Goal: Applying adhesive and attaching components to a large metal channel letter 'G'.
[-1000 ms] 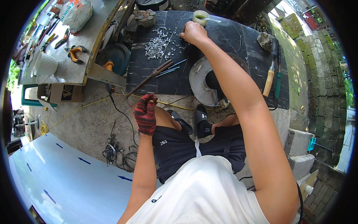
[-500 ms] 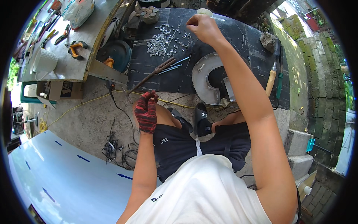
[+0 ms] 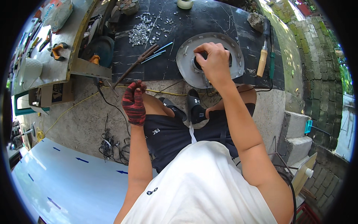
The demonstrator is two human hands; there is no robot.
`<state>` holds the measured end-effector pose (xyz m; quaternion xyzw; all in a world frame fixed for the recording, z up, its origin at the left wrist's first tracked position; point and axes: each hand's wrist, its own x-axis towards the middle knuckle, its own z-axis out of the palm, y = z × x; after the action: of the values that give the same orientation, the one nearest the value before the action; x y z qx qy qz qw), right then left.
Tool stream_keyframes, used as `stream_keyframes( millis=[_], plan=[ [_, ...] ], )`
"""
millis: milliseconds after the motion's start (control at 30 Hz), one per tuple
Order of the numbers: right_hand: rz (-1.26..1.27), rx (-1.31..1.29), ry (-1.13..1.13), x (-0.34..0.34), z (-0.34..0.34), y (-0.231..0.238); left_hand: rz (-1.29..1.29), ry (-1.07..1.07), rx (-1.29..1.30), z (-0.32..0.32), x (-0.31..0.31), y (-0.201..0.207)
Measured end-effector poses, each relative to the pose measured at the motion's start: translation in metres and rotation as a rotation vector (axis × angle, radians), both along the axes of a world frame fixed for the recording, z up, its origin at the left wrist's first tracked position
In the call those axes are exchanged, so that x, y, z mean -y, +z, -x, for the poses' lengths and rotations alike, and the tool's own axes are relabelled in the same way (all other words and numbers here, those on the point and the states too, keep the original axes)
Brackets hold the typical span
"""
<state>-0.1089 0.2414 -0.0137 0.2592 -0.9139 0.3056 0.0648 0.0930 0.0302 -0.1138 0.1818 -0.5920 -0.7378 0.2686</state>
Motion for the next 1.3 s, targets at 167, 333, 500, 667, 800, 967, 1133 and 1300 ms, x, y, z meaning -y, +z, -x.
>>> stream_keyframes(
  millis=[167, 333, 500, 667, 800, 967, 1133, 1300],
  plan=[
    [-0.065, -0.042, -0.025, 0.016, -0.02, -0.014, 0.056, 0.042, 0.071, -0.004, 0.002, 0.003],
    [-0.127, -0.098, -0.081, 0.027, -0.019, -0.033, 0.06, 0.061, 0.045, -0.008, 0.004, -0.003],
    [-0.161, -0.144, -0.096, 0.034, -0.018, -0.035, 0.039, 0.061, 0.026, -0.009, 0.003, -0.001],
    [-0.185, -0.166, -0.124, 0.039, -0.016, -0.034, -0.006, 0.063, 0.015, -0.009, 0.004, -0.002],
    [-0.197, -0.159, -0.129, 0.042, -0.015, -0.034, 0.0, 0.066, 0.03, -0.01, 0.006, -0.005],
    [-0.196, -0.144, -0.117, 0.039, -0.014, -0.037, -0.02, 0.065, 0.026, -0.01, 0.007, -0.006],
    [-0.186, -0.125, -0.11, 0.039, -0.016, -0.034, -0.039, 0.07, 0.023, -0.011, 0.007, -0.006],
    [-0.163, -0.108, -0.1, 0.036, -0.014, -0.032, -0.001, 0.065, 0.036, -0.009, 0.007, -0.006]
  ],
)
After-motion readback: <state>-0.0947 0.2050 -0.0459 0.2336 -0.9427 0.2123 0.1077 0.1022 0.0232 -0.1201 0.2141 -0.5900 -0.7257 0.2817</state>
